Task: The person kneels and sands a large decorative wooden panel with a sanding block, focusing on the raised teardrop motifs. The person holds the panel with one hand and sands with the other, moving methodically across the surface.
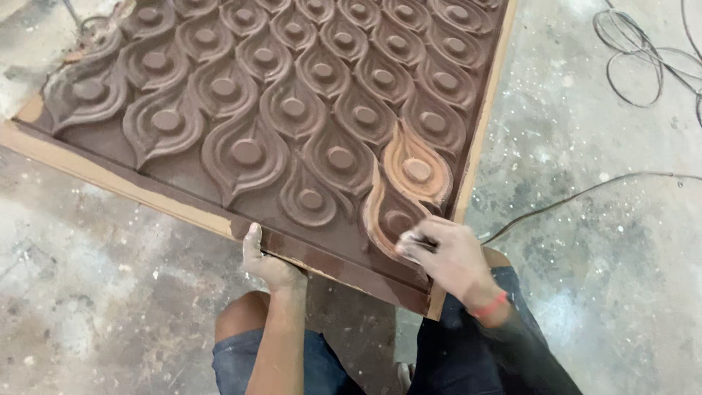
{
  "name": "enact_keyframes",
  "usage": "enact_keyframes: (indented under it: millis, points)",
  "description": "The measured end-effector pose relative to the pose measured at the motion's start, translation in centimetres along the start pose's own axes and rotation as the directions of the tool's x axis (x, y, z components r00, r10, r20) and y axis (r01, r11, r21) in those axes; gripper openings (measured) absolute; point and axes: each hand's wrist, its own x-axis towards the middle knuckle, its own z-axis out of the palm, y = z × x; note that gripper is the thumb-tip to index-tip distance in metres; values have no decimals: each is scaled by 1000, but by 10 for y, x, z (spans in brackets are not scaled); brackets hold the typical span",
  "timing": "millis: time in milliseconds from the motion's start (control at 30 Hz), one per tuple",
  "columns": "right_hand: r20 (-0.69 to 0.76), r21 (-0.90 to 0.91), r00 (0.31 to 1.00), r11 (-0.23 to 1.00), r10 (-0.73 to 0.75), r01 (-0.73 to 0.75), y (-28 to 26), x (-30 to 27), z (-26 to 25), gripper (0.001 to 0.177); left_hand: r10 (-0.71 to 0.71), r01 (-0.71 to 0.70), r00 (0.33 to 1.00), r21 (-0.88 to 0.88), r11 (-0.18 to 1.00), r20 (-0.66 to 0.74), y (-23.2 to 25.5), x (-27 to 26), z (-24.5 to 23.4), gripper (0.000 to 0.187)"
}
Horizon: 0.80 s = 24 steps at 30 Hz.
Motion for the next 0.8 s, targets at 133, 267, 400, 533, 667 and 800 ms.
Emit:
enact_keyframes:
  millis: [133,267,400,533,667,800]
  points:
    - [-99,9,984,988,-151,152,-6,3,10,18,-41,44,996,33,998,-82,3,-3,6,47]
    - [4,-39,1000,999,27,-27,-13,3,4,17,-23,24,997,22,999,-72,3,-1,7,46]
    - [-122,-19,991,998,-60,58,-16,3,15,19,10,-10,999,11,1000,-42,3,-2,3,45]
    - [-70,-122,996,991,-59,50,-20,3,10,20,-56,55,998,-29,998,-38,4,-4,9,46]
    - [-78,-123,994,989,74,-83,-29,1,7,23,-50,53,995,33,998,-89,5,-3,8,44]
    - [-224,-102,974,995,-33,10,-33,17,28,23,-20,20,998,-10,1000,-55,1,-5,3,43]
